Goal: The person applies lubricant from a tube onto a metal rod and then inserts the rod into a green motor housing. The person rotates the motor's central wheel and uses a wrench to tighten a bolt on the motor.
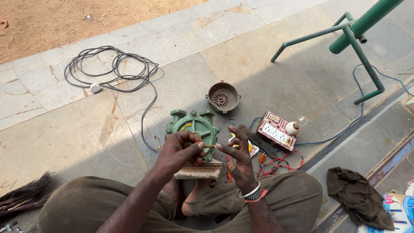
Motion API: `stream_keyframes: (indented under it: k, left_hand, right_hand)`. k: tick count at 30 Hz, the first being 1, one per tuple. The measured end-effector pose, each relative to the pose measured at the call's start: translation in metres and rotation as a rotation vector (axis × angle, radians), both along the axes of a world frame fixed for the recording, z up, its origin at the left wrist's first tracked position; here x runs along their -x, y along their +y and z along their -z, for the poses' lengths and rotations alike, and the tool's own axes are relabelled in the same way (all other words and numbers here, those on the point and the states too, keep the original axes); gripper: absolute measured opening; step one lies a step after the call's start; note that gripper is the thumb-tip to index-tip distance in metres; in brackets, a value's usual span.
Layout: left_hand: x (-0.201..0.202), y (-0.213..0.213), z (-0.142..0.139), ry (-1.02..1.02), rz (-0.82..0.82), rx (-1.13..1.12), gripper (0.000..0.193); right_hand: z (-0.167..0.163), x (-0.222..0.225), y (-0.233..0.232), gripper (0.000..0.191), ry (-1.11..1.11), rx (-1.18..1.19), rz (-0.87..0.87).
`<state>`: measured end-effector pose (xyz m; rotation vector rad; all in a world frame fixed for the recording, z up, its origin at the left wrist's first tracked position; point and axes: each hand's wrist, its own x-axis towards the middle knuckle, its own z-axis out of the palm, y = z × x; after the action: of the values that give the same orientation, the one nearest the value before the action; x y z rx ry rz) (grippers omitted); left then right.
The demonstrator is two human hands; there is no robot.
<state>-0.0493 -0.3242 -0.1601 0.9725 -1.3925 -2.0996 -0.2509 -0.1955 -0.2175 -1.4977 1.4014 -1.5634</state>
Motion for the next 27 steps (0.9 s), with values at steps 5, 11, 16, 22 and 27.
stream_keyframes:
  k: [5,11,16,22,27]
  left_hand:
    - [0.000,0.001,0.004,-0.048,-0.037,-0.114,0.019]
    - [-0.001,0.002,0.013,0.113,-0.023,-0.300,0.022]
    - [-0.002,0.005,0.023,0.155,-0.013,-0.412,0.024]
    - [-0.001,0.006,0.022,0.176,0.010,-0.454,0.025]
    - [0.004,0.009,0.015,0.017,0.048,-0.176,0.019]
  right_hand:
    - [-0.005,0.000,0.001,0.054,0.153,0.094,0.101]
    - [-0.009,-0.005,0.001,0.047,0.544,0.098,0.275]
    - [-0.007,-0.007,0.001,0.053,0.576,0.114,0.262]
    - [0.003,-0.007,0.001,0.051,0.473,0.086,0.327]
    - [0.020,-0.014,-0.005,0.068,-0.751,-0.007,-0.075]
